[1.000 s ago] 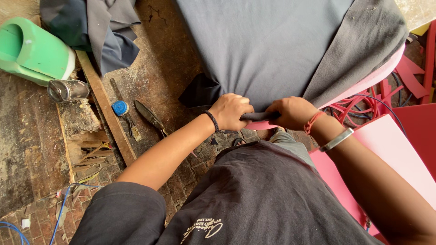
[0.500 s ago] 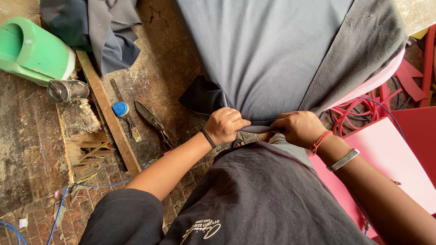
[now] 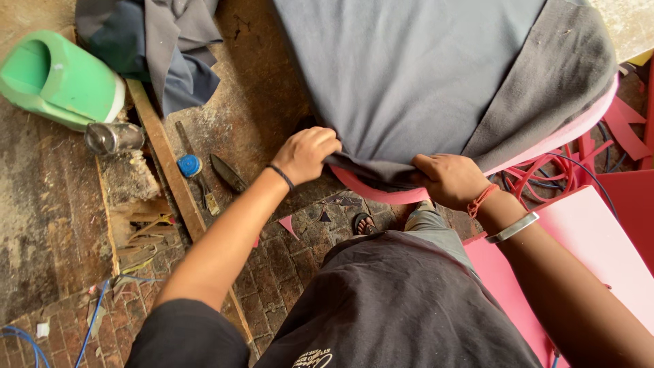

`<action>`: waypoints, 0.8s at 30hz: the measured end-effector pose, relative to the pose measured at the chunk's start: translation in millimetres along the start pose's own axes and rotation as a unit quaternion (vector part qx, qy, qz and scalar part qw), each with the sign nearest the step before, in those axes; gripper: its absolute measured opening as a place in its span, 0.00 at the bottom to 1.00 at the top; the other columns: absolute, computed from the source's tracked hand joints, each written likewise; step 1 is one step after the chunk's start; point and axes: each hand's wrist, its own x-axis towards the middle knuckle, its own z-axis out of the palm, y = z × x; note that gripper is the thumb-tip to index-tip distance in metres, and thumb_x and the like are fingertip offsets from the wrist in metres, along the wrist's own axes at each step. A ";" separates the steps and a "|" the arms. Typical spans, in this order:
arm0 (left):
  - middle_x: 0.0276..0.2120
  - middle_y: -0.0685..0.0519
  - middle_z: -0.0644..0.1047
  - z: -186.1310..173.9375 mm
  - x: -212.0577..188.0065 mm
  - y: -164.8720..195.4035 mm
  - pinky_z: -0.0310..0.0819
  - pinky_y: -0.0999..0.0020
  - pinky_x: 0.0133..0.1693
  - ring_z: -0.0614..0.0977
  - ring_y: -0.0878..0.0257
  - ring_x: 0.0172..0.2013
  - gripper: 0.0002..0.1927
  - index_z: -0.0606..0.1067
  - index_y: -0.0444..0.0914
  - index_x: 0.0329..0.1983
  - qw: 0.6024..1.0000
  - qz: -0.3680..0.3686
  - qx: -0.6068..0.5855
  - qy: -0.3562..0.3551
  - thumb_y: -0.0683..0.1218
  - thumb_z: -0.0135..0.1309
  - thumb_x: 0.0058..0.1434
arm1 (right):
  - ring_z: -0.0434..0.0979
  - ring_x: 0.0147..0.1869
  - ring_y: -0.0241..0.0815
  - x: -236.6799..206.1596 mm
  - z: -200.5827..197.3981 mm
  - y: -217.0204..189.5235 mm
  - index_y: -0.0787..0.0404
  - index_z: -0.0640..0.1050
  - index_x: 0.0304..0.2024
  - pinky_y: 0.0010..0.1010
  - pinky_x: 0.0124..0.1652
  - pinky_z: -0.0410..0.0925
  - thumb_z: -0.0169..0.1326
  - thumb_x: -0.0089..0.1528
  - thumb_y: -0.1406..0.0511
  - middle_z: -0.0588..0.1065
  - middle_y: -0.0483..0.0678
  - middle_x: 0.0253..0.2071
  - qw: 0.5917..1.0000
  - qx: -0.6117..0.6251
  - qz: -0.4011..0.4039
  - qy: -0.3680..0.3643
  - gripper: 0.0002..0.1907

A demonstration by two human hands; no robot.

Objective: The person stretches gray fabric over a foam cushion on a workbench, pulling the edges taut and folding them under. They use a pneumatic nail gun to staple the fabric to the cushion base, working around the sides and repositioning the cushion as they go.

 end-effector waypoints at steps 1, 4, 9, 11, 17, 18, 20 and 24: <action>0.39 0.48 0.78 -1.6 0.4 -10.7 0.74 0.54 0.48 0.80 0.49 0.44 0.14 0.76 0.39 0.40 0.999 -0.027 -0.014 -0.044 0.32 0.50 0.53 | 0.78 0.44 0.58 4.2 2.3 -5.5 0.60 0.75 0.42 0.47 0.42 0.70 0.58 0.59 0.51 0.78 0.54 0.36 1.000 -0.005 -0.015 0.000 0.21; 0.38 0.46 0.79 -3.4 13.2 -36.8 0.73 0.53 0.47 0.80 0.47 0.45 0.16 0.79 0.39 0.41 0.986 -0.075 -0.031 -0.149 0.33 0.50 0.52 | 0.79 0.46 0.56 12.4 10.3 -23.4 0.57 0.77 0.46 0.45 0.43 0.71 0.60 0.56 0.51 0.79 0.53 0.40 1.000 -0.019 -0.015 -0.006 0.23; 0.44 0.44 0.82 -15.7 52.2 -54.0 0.76 0.59 0.48 0.82 0.48 0.46 0.25 0.81 0.41 0.48 0.950 -0.157 -0.093 -0.254 0.33 0.48 0.48 | 0.78 0.45 0.50 29.9 11.2 -20.4 0.59 0.81 0.52 0.39 0.45 0.69 0.60 0.58 0.56 0.80 0.53 0.42 0.981 0.154 0.101 -0.062 0.22; 0.43 0.44 0.83 -24.6 65.7 -53.8 0.77 0.60 0.49 0.84 0.49 0.45 0.22 0.83 0.43 0.49 0.916 -0.224 -0.114 -0.313 0.35 0.49 0.53 | 0.75 0.41 0.41 37.5 10.9 -11.2 0.62 0.82 0.52 0.33 0.44 0.69 0.58 0.61 0.61 0.81 0.50 0.39 0.912 0.349 0.198 -0.090 0.18; 0.33 0.51 0.84 -51.4 86.8 -49.0 0.78 0.59 0.41 0.85 0.56 0.36 0.15 0.82 0.43 0.45 0.868 -0.211 -0.090 -0.440 0.43 0.63 0.52 | 0.69 0.37 0.42 48.5 15.7 -3.8 0.64 0.83 0.51 0.38 0.40 0.66 0.54 0.66 0.63 0.76 0.50 0.34 0.904 0.325 0.248 -0.126 0.16; 0.33 0.51 0.84 -52.5 89.5 -48.6 0.78 0.60 0.40 0.85 0.56 0.36 0.14 0.82 0.44 0.45 0.871 -0.198 -0.075 -0.444 0.44 0.63 0.53 | 0.72 0.38 0.42 48.4 15.9 -5.8 0.63 0.82 0.52 0.37 0.41 0.68 0.54 0.64 0.65 0.78 0.50 0.35 0.915 0.307 0.233 -0.120 0.16; 0.33 0.52 0.84 -52.1 94.7 -49.3 0.77 0.60 0.39 0.85 0.57 0.36 0.13 0.83 0.46 0.44 0.873 -0.171 -0.045 -0.454 0.44 0.63 0.55 | 0.77 0.39 0.42 47.1 14.5 -11.3 0.61 0.82 0.52 0.35 0.43 0.70 0.56 0.59 0.68 0.82 0.51 0.35 0.934 0.273 0.205 -0.107 0.18; 0.33 0.50 0.83 -44.7 96.6 -55.0 0.77 0.58 0.40 0.85 0.54 0.37 0.11 0.84 0.45 0.41 0.876 -0.118 -0.010 -0.467 0.43 0.64 0.53 | 0.82 0.40 0.50 43.5 7.9 -24.3 0.54 0.81 0.54 0.38 0.45 0.72 0.56 0.60 0.63 0.82 0.55 0.36 0.962 0.165 0.183 -0.114 0.19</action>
